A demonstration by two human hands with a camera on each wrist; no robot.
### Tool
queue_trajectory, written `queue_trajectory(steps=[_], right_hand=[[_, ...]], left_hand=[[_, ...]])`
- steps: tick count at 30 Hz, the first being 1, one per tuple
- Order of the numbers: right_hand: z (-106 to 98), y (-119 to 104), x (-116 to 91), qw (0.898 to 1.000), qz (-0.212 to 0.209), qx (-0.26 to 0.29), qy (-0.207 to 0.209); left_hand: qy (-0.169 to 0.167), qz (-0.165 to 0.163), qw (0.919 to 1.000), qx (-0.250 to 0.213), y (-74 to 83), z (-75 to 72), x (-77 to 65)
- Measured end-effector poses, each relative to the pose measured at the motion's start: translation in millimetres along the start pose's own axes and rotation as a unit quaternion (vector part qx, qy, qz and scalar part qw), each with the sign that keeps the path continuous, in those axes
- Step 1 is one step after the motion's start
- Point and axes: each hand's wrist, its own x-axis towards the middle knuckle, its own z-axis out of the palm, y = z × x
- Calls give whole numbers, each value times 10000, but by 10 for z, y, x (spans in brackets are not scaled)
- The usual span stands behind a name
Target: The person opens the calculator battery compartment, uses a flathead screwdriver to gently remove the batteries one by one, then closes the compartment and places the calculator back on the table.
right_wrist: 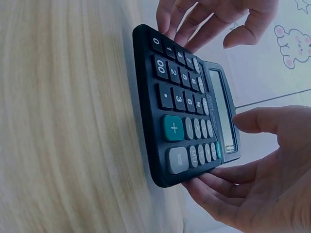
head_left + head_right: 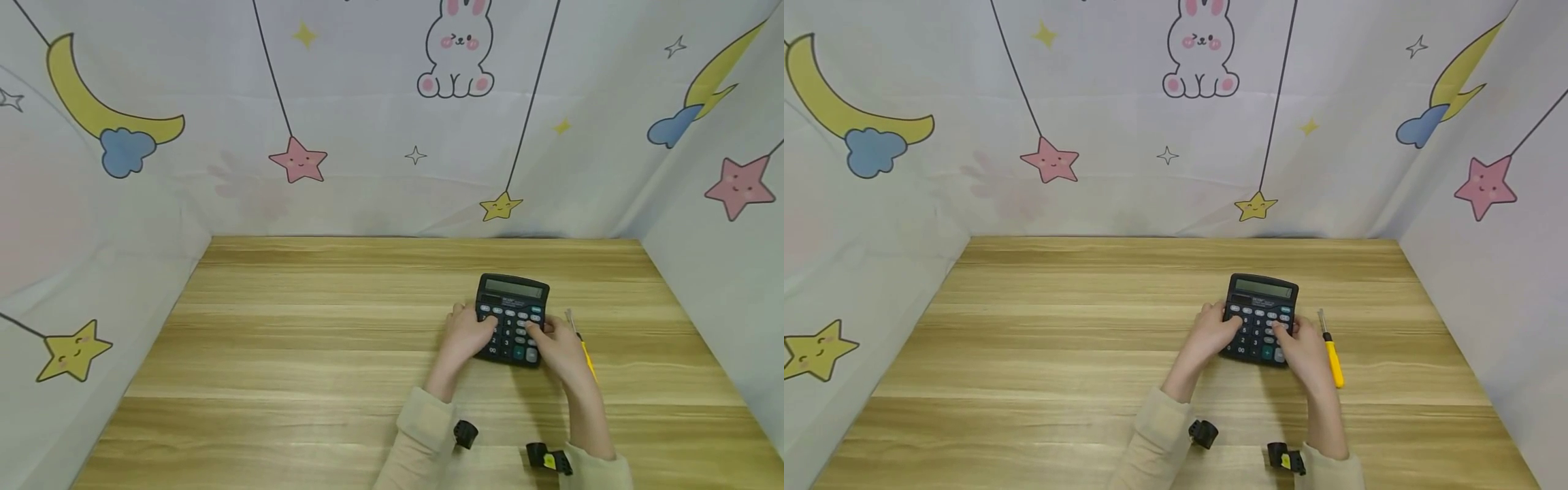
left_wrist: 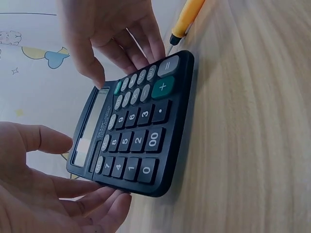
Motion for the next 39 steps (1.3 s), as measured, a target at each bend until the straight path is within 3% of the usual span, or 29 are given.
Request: queue_trajectory(steps=[16, 22, 32, 39], right_hand=[[-36, -40, -39, 9998, 19, 210, -54], [-55, -52, -62, 9997, -23, 246, -26], [-94, -68, -72, 9999, -25, 100, -108], [-79, -86, -91, 9999, -121, 37, -5]], left_hand=[[288, -136, 9984, -466, -17, 63, 22], [338, -29, 9982, -489, 1, 59, 1], [136, 25, 9982, -589, 35, 45, -30], [181, 265, 9968, -727, 26, 46, -38]])
